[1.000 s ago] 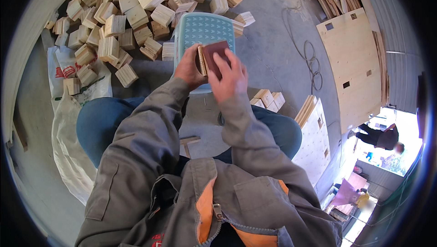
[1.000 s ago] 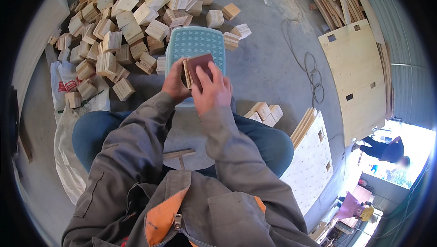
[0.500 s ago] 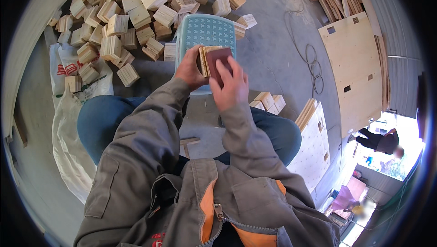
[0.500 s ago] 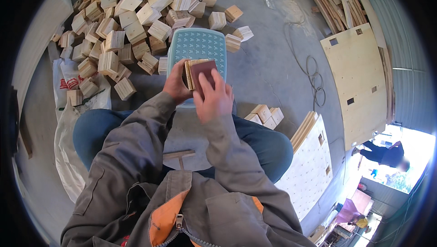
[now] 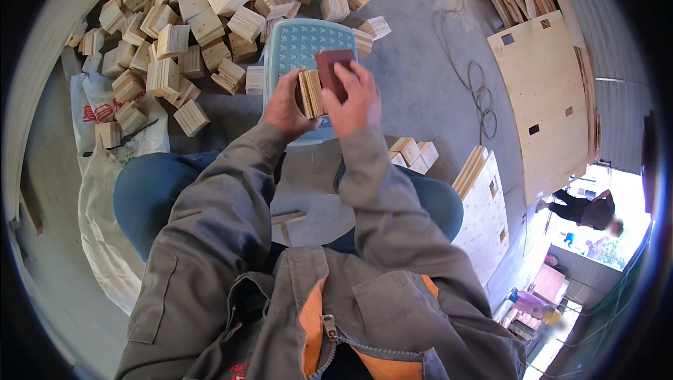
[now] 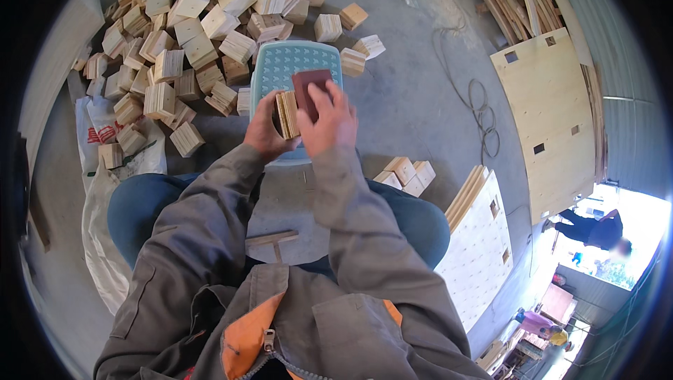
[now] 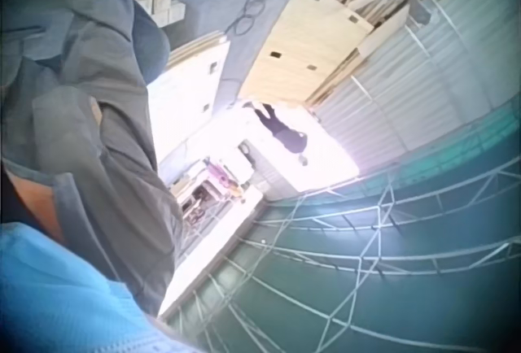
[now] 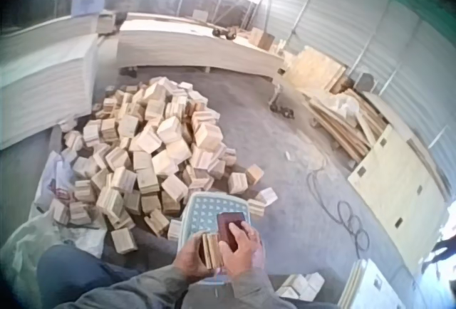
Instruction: The person sits on the floor and sands small wooden blocks using a sanding block. They pick up blocks from a pile, sand them on a small stool, and place the finished pieces into a nearby stack.
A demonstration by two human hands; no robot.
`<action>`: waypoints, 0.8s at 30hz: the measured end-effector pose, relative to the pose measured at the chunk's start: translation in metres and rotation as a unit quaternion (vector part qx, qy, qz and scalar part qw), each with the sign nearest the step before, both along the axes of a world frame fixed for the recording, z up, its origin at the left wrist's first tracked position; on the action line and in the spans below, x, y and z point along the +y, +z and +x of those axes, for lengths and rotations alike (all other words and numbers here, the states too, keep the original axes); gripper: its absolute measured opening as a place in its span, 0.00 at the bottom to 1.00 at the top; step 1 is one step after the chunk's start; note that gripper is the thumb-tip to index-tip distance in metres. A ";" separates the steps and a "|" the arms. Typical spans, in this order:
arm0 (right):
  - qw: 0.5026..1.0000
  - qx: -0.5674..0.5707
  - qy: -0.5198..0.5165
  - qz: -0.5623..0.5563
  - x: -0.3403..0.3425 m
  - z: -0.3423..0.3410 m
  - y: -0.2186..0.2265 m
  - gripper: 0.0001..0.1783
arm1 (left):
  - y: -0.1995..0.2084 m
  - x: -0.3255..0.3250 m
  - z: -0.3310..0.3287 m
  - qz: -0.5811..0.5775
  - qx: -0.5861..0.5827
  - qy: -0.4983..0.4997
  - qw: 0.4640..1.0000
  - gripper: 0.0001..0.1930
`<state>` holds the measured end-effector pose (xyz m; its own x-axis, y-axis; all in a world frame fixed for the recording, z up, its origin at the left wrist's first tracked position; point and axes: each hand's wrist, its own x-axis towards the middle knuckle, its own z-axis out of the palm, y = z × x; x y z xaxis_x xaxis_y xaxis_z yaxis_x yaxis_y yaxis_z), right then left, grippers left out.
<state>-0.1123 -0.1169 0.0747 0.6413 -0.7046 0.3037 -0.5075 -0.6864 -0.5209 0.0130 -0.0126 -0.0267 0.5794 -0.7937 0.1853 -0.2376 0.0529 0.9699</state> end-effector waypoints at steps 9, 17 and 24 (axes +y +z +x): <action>0.997 -0.036 0.015 0.061 -0.035 0.013 -0.013 0.33 | 0.011 0.002 0.001 0.006 -0.030 -0.005 1.000 0.54; 0.989 -0.058 0.020 0.132 0.029 -0.082 0.002 0.35 | 0.011 0.000 0.002 0.029 -0.023 -0.010 0.999 0.54; 0.874 -0.138 -0.053 0.462 -0.008 -0.063 0.004 0.32 | 0.013 0.000 0.001 0.028 -0.012 0.007 1.000 0.53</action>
<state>-0.1751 -0.1247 0.0783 0.5503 -0.7814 -0.2943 -0.3101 0.1360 -0.9409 0.0138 -0.0130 -0.0140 0.5861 -0.7951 0.1557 -0.2618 -0.0040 0.9651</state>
